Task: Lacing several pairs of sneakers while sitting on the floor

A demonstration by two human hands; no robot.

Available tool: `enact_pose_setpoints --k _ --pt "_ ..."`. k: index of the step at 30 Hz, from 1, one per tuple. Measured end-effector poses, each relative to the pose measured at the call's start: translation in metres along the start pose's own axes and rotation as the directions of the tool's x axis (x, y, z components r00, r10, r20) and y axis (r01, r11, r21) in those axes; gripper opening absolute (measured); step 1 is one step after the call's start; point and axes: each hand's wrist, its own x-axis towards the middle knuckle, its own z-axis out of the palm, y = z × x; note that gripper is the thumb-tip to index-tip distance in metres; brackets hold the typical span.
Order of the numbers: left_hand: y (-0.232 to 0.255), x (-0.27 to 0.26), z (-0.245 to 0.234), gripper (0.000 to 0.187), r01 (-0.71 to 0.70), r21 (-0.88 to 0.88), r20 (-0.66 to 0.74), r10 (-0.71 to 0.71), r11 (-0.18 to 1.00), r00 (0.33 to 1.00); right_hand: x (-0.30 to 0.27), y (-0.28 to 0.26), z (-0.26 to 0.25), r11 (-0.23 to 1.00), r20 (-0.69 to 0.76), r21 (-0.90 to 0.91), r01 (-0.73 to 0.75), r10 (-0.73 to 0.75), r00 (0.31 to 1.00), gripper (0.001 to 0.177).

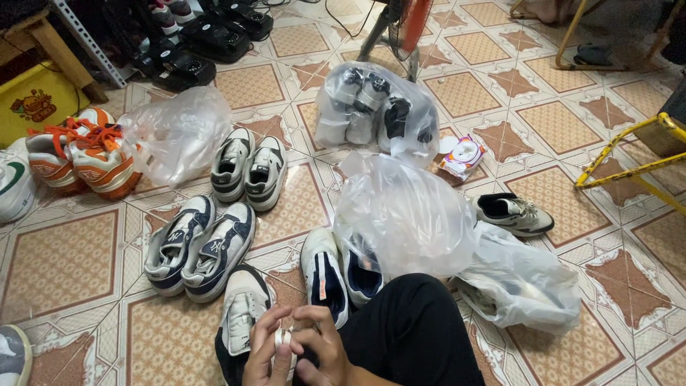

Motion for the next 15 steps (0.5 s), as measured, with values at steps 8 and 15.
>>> enact_pose_setpoints --k 8,15 --pt "0.027 0.009 0.004 0.06 -0.04 0.065 -0.043 0.042 0.997 0.998 0.011 -0.018 0.01 0.999 0.007 -0.039 0.0 0.001 1.0 0.033" --pt "0.034 0.008 0.003 0.062 -0.032 0.129 -0.05 0.038 0.991 0.998 0.021 -0.036 0.011 0.992 0.123 -0.046 -0.12 0.125 0.984 0.045"
